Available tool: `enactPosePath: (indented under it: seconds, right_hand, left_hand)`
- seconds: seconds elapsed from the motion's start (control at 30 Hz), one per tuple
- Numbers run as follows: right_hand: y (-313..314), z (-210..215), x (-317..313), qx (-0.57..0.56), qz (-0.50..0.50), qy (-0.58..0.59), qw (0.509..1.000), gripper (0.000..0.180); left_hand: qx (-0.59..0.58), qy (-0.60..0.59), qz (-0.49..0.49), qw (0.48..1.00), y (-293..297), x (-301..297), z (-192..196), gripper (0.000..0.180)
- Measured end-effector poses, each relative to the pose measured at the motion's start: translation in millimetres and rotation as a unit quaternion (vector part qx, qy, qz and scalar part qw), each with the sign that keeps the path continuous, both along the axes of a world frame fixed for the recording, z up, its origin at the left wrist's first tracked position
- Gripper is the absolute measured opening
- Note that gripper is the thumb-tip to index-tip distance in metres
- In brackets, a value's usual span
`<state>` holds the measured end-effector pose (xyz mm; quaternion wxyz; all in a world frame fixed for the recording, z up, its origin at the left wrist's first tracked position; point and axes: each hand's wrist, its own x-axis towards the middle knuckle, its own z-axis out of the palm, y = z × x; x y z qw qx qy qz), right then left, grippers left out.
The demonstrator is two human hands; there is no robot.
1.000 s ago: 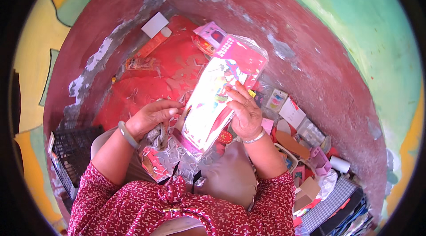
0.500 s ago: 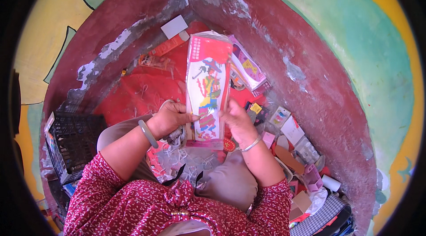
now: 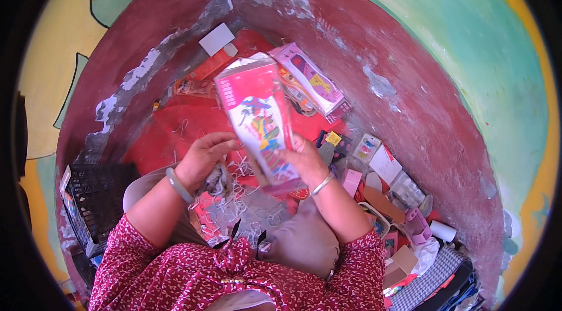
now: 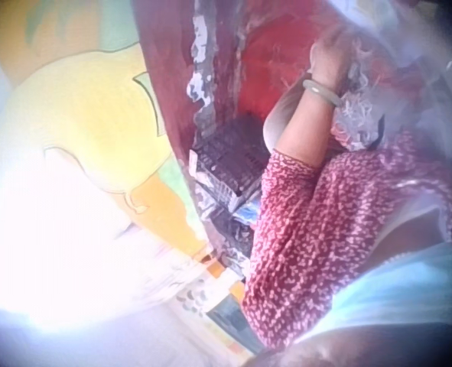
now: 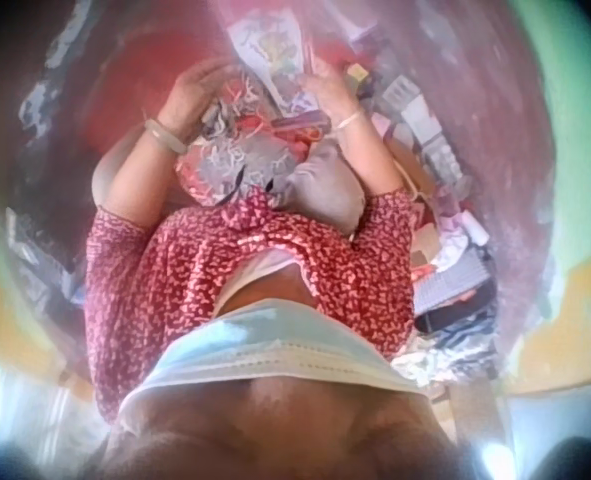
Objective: The person picks up packaged products and loose insoles from the floor by hand and organizes them into groups and containers.
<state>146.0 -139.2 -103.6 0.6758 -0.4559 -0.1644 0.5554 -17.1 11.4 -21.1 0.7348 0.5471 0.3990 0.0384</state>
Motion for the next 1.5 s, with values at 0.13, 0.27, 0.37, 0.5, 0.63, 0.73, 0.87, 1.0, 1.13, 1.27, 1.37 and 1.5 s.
enactPosePath:
  seconds: [0.13,0.27,0.37,0.5,0.63,0.73,0.87,1.0,1.13,1.27,1.37,1.5]
  right_hand:
    - [0,-44,70,-0.215,-0.078,-0.369,0.901,0.030]
    - [47,-39,116,-0.354,-0.037,-0.699,0.621,0.031]
    - [74,-74,147,-0.326,-0.073,-0.766,0.550,0.036]
    - [105,-123,171,-0.357,-0.083,-0.754,0.545,0.043]
    - [129,-198,163,-0.406,-0.034,-0.704,0.582,0.052]
    - [148,-195,166,-0.444,0.005,-0.669,0.596,0.053]
    - [143,-184,179,-0.487,0.078,-0.611,0.619,0.052]
    - [134,-160,180,-0.493,0.101,-0.564,0.655,0.062]
    - [83,-145,170,-0.413,-0.005,-0.583,0.700,0.072]
    - [-20,-162,144,-0.402,-0.112,-0.576,0.703,0.058]
    - [-124,-183,122,-0.447,-0.209,-0.482,0.724,0.048]
    - [-259,-201,88,-0.619,-0.237,-0.367,0.652,0.044]
  left_hand:
    - [-0.015,0.026,0.007,1.000,4,-1,15,0.023]
    - [-0.001,0.023,-0.067,0.997,-1,-5,28,0.023]
    - [0.000,0.026,-0.115,0.993,3,-2,39,0.024]
    - [-0.002,0.030,-0.119,0.992,9,7,41,0.024]
    - [-0.024,0.049,-0.099,0.994,15,8,40,0.024]
    - [0.022,0.044,-0.083,0.995,14,3,40,0.022]
    - [-0.008,0.048,-0.057,0.997,11,7,39,0.022]
    - [-0.011,0.041,-0.064,0.997,5,9,45,0.021]
    - [-0.005,0.030,-0.060,0.998,-4,3,44,0.021]
    - [0.018,0.017,-0.079,0.997,-11,4,42,0.021]
    - [0.025,0.022,-0.070,0.997,-19,5,39,0.021]
    - [0.056,0.034,-0.092,0.994,-25,9,34,0.021]
